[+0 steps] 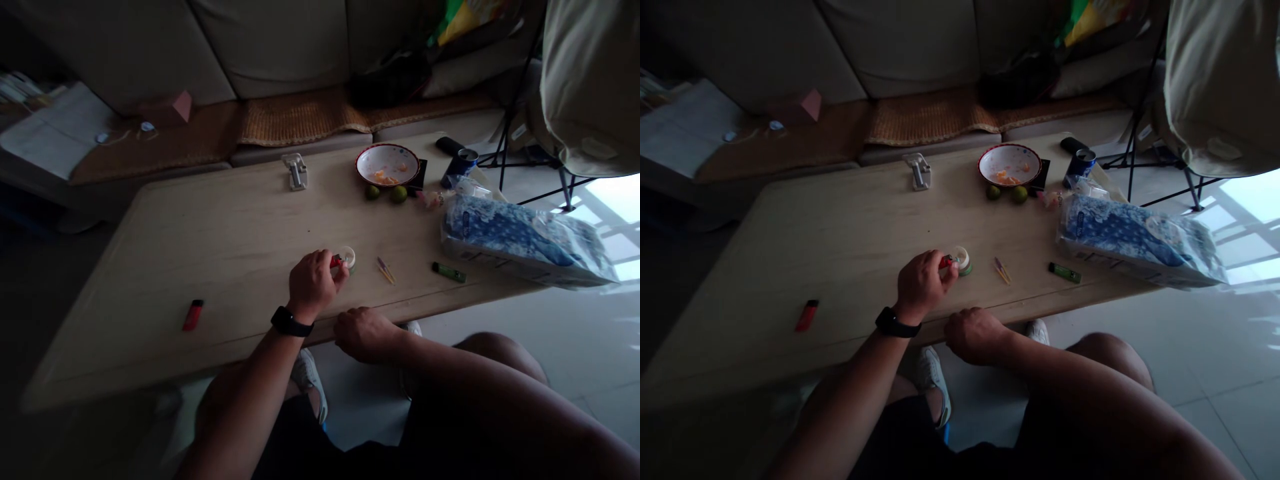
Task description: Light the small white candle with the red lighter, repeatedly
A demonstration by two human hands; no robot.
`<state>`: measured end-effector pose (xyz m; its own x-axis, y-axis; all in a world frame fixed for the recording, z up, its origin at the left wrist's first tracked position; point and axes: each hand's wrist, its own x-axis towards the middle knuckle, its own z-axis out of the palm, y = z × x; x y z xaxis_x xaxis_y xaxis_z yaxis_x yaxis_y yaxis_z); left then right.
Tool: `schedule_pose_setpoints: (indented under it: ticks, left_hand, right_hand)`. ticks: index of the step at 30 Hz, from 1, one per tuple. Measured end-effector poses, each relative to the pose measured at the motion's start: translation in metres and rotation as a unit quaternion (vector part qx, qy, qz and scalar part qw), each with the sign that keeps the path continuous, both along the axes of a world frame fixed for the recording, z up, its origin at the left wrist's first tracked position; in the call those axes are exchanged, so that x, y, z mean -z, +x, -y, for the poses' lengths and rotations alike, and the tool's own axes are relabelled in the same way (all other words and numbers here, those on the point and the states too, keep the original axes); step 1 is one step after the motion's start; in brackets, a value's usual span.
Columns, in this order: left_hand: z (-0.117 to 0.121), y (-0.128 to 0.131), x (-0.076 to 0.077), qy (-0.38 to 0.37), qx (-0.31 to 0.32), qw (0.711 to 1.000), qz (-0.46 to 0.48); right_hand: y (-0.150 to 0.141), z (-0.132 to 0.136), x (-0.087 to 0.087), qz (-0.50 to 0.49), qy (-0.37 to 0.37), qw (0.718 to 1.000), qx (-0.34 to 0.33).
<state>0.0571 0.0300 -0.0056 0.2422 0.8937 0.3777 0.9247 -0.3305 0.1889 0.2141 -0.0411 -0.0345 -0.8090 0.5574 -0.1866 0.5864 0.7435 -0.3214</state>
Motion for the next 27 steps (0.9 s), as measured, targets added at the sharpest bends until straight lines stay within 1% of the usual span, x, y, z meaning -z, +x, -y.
schedule_pose_setpoints:
  ticks: [4,11,15,18,22,27]
  left_hand:
    - [0.003,-0.003,-0.003,0.003,-0.001,1.0,0.004]
    - [0.012,-0.014,-0.009,0.001,0.033,0.999,0.035]
    - [0.017,-0.02,-0.015,0.018,0.029,0.998,0.061]
    - [0.019,-0.022,-0.017,0.028,0.022,0.997,0.061]
    - [0.017,-0.022,-0.013,0.004,0.017,0.999,0.041]
    - [0.011,-0.015,-0.004,-0.036,0.0,0.999,-0.006]
  right_hand:
    - [0.0,0.0,0.0,0.0,-0.005,1.0,-0.002]
    - [0.0,0.0,-0.002,0.004,-0.01,1.0,0.0]
    - [0.0,0.0,-0.004,0.009,-0.011,1.0,-0.002]
    - [0.0,-0.001,-0.004,0.011,-0.008,1.0,-0.003]
    - [0.0,-0.001,-0.002,0.006,-0.001,1.0,-0.004]
    - [0.0,-0.001,-0.003,0.011,0.002,1.0,-0.004]
